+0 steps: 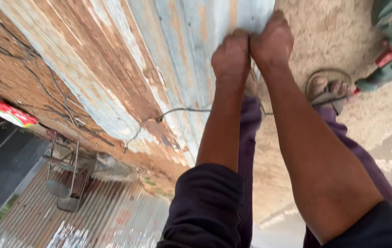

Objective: Drilling holes into a corrugated metal sheet using a hand drill.

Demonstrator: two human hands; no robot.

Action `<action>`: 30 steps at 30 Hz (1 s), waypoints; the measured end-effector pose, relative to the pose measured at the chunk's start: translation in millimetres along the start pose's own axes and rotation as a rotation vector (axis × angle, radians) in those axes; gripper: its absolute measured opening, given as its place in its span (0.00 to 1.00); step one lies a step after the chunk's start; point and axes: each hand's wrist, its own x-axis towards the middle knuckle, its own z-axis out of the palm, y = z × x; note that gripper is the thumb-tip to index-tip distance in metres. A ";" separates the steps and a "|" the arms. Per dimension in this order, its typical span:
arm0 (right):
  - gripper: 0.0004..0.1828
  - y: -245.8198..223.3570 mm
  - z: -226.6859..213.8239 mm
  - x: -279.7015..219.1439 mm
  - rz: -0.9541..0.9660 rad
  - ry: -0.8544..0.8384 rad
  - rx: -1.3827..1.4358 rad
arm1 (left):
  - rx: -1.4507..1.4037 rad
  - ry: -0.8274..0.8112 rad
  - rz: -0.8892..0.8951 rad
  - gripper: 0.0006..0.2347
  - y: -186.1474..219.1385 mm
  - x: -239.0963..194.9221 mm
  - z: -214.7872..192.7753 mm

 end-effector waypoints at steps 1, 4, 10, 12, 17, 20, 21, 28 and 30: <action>0.39 3.7 1.9 -12.5 0.004 0.082 0.013 | -0.007 -0.095 -0.063 0.09 2.5 -2.4 -2.2; 0.36 -15.8 -20.5 -16.8 0.094 0.042 0.098 | 0.032 -0.141 -0.012 0.05 -7.2 2.8 1.4; 0.37 -3.8 -60.2 -44.9 0.178 -0.033 0.318 | 0.052 -0.363 0.005 0.21 4.6 14.7 -42.2; 0.34 53.6 -73.5 -61.9 0.060 0.187 0.225 | 0.033 -0.341 0.052 0.21 0.7 16.3 -39.2; 0.35 233.0 -88.3 -103.7 -0.045 0.618 -0.040 | -0.180 -0.328 0.035 0.22 -20.6 5.3 -19.5; 0.36 265.4 -96.1 -104.6 0.154 0.431 0.251 | -0.953 -0.498 -0.117 0.15 -35.8 0.3 -23.8; 0.33 261.6 -101.4 -102.3 0.180 0.334 0.478 | -1.217 -0.572 -0.129 0.15 -42.4 -1.3 -24.8; 0.24 242.3 -131.9 -92.9 0.255 -0.013 0.921 | -1.399 -0.657 -0.145 0.15 -33.6 -5.6 -29.4; 0.22 241.0 -150.1 -88.8 0.263 -0.062 0.961 | -1.407 -0.664 -0.130 0.16 -16.8 -5.4 -19.4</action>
